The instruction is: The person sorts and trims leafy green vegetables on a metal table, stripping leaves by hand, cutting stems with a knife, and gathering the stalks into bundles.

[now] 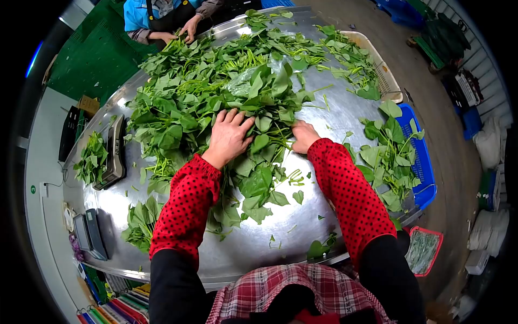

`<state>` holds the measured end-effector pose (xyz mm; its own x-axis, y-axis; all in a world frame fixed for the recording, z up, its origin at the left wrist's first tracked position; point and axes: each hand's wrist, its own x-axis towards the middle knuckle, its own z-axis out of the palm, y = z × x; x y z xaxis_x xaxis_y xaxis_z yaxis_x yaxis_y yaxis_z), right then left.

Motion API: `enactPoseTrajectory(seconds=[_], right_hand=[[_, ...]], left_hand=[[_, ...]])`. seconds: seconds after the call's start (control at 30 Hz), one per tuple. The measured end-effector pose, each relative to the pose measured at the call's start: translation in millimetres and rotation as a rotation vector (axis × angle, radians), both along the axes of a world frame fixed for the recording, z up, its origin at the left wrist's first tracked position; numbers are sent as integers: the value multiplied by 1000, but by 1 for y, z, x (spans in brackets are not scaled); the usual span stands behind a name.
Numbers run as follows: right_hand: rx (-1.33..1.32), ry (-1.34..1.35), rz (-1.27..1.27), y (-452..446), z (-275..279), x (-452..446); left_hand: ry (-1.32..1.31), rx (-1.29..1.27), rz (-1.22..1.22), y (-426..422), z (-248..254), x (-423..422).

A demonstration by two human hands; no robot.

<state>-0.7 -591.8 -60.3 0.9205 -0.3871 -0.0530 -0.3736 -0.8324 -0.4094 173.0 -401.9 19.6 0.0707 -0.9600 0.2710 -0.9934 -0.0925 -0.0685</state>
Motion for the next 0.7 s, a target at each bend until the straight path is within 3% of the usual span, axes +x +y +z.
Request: enactPoseTrajectory(seconds=[0.07, 0.1, 0.13, 0.2, 0.27, 0.33, 0.37, 0.4, 0.47, 0.53, 0.6, 0.67, 0.7], right_hand=[[444, 261, 22, -9, 29, 4], [622, 191, 116, -20, 29, 1], [625, 312, 52, -23, 52, -5], [695, 262, 142, -29, -3, 2], [301, 238, 81, 17, 31, -9], [22, 203, -4, 61, 3, -24], [87, 199, -35, 78, 6, -40], [160, 209, -60, 95, 13, -57], [948, 132, -137, 125, 18, -99], [1316, 83, -255, 169, 11, -130], [1263, 268, -135, 193, 6, -152], [1212, 363, -62, 203, -5, -176], [946, 208, -103, 201, -2, -187]], left_hand=[[-3, -18, -9, 2, -2, -2], [-8, -40, -18, 4, -3, -5], [28, 1, -17, 6, -4, -9], [-32, -14, -28, 9, -15, -12], [-1, 49, -5, 15, -9, -22], [10, -104, 55, 28, 11, -46], [52, -177, 39, 43, 21, -66], [150, -298, -22, 60, 17, -89], [402, -260, -158, 111, 12, -148], [700, -140, -46, 163, -15, -211], [1049, 114, 238, 207, -45, -256], [1513, 322, 306, 230, -76, -264], [1658, 244, 445, 233, -75, -266]])
